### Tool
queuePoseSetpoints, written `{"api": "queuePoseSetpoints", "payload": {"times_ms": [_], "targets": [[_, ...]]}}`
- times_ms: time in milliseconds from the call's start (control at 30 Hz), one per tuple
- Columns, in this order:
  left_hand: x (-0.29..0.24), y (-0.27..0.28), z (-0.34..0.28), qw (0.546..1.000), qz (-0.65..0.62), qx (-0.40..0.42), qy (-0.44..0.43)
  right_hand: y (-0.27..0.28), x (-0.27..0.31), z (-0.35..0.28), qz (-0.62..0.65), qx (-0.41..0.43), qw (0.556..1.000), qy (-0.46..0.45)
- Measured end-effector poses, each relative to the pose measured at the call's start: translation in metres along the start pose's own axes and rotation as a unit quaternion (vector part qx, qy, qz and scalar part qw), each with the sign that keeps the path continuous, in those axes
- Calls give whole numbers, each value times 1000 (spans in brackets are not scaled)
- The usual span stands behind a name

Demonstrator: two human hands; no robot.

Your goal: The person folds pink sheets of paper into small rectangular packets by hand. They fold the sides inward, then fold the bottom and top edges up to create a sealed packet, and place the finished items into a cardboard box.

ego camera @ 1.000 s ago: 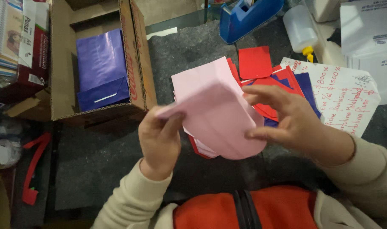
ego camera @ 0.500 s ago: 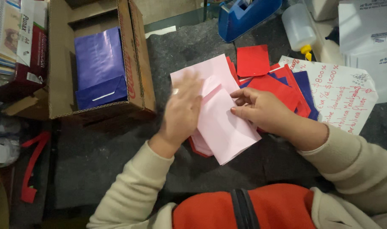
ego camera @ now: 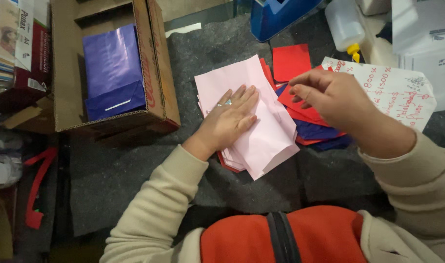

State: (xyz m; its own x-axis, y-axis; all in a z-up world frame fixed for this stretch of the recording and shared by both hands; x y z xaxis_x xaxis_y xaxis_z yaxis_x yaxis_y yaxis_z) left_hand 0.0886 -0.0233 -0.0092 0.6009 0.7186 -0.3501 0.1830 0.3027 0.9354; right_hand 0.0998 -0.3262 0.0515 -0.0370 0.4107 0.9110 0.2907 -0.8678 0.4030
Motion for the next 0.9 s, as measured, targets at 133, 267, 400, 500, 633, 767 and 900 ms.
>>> {"api": "queuePoseSetpoints", "payload": {"times_ms": [133, 267, 400, 500, 633, 767, 900], "targets": [[2, 1, -3, 1000, -20, -9, -2, 13, 15, -16, -101, 29, 994, 31], [4, 1, -4, 999, -26, -9, -15, 7, 22, -45, -255, 92, 948, 165], [-1, 2, -1, 1000, 6, 3, -14, -22, 19, -79, -277, 116, 933, 197], [-5, 5, -1, 999, 40, 21, -18, -31, 18, -97, -323, 87, 914, 231], [-7, 12, -5, 999, 26, 23, -39, -34, 14, -109, -375, 95, 887, 254], [-8, 12, -5, 997, 49, 20, -57, -35, 13, -115, -390, 63, 878, 269], [-9, 10, -4, 996, 60, 10, -64, -37, 14, -118, -393, 30, 873, 287]]}}
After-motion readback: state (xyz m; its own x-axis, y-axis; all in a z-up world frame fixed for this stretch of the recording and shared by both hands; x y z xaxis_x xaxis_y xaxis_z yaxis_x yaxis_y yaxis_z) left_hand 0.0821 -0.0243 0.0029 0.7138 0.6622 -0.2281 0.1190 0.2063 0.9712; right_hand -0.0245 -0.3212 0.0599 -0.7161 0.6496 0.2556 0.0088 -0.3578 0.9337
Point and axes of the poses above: each hand's wrist, its own z-axis towards the middle knuckle, its own y-axis out of the back of the hand, x = y × z, the point moved 2 cm from there along z, towards the middle knuckle, and after that the axes turned 2 degrees about x, right-handed, at the moved point
